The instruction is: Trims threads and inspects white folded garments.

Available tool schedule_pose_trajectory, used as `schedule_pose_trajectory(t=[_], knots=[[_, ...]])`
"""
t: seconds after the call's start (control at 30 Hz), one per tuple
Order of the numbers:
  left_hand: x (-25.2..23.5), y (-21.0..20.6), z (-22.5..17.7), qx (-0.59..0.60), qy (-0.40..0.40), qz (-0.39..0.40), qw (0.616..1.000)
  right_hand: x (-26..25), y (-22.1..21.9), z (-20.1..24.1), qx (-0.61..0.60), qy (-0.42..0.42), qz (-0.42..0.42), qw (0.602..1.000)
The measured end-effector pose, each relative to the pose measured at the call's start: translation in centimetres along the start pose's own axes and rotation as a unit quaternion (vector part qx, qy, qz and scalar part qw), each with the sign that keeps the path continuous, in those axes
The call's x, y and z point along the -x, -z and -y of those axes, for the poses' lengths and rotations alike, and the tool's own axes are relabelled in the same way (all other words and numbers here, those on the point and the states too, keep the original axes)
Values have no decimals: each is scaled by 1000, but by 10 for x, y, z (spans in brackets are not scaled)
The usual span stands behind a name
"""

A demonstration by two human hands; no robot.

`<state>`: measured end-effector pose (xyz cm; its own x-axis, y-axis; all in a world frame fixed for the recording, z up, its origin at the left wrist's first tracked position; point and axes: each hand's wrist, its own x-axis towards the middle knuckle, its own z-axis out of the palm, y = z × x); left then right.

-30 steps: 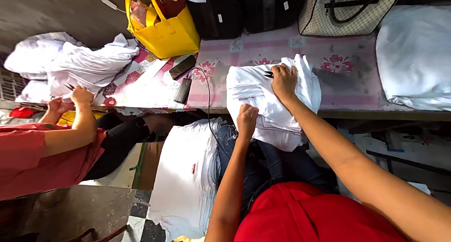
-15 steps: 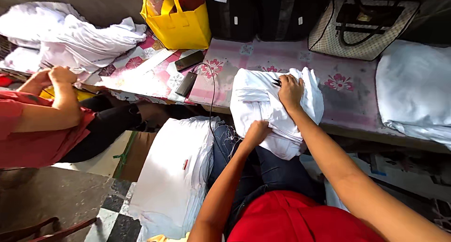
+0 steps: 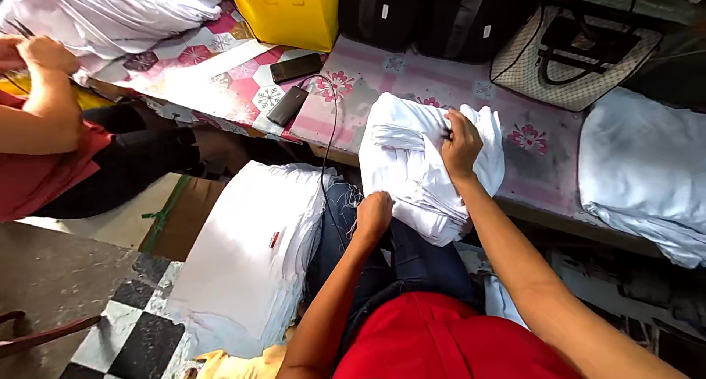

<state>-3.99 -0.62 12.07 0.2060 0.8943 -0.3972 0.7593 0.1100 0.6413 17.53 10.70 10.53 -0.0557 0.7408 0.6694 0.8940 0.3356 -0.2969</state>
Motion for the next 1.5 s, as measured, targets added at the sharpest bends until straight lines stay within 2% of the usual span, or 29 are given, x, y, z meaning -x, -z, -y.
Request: schedule_pose_trajectory(t=[0.03,0.07,0.1,0.17,0.23,0.33,0.43,0.57,0.7,0.87,0.93,1.0,1.07,1.17,1.23,1.4,1.5], knots=[[-6,-3,-2,87,-52,-89,991,10,8,9,-38,60,9,997],[-16,-8,-2,173,-107,-137,969,21,12,17,-72,114,24,991],[-26,-14,-2,249,-144,-144,947,33,15,23,-101,158,56,981],[-41,-23,1,338,-125,-116,926,57,19,27,-128,200,152,960],[-48,-26,9,417,-74,-86,902,74,30,22,-152,167,202,953],[-47,-26,12,478,-58,-69,874,91,49,13,-249,48,216,943],[-48,-35,12,451,-84,-103,883,92,54,13,-280,-16,225,933],[-51,-48,0,321,-147,-180,918,87,50,17,-244,-26,253,936],[-54,-56,6,262,-194,-266,907,91,50,16,-237,-15,251,938],[-61,-52,4,152,-263,-245,921,87,52,23,-209,-28,269,940],[-67,-51,6,167,-253,-242,922,77,58,30,-211,-73,323,920],[-63,-37,5,267,-176,-188,929,60,68,39,-235,-142,387,880],[-58,-27,8,370,-103,-158,910,41,78,49,-270,-234,439,824],[-54,-24,12,445,-75,-155,879,16,85,61,-309,-349,472,748],[-51,-23,12,441,-84,-152,880,3,82,66,-301,-379,490,725],[-54,-18,9,365,-99,-113,919,-13,65,71,-260,-434,524,685],[-61,-23,7,292,-152,-133,935,-19,63,68,-247,-453,531,672]])
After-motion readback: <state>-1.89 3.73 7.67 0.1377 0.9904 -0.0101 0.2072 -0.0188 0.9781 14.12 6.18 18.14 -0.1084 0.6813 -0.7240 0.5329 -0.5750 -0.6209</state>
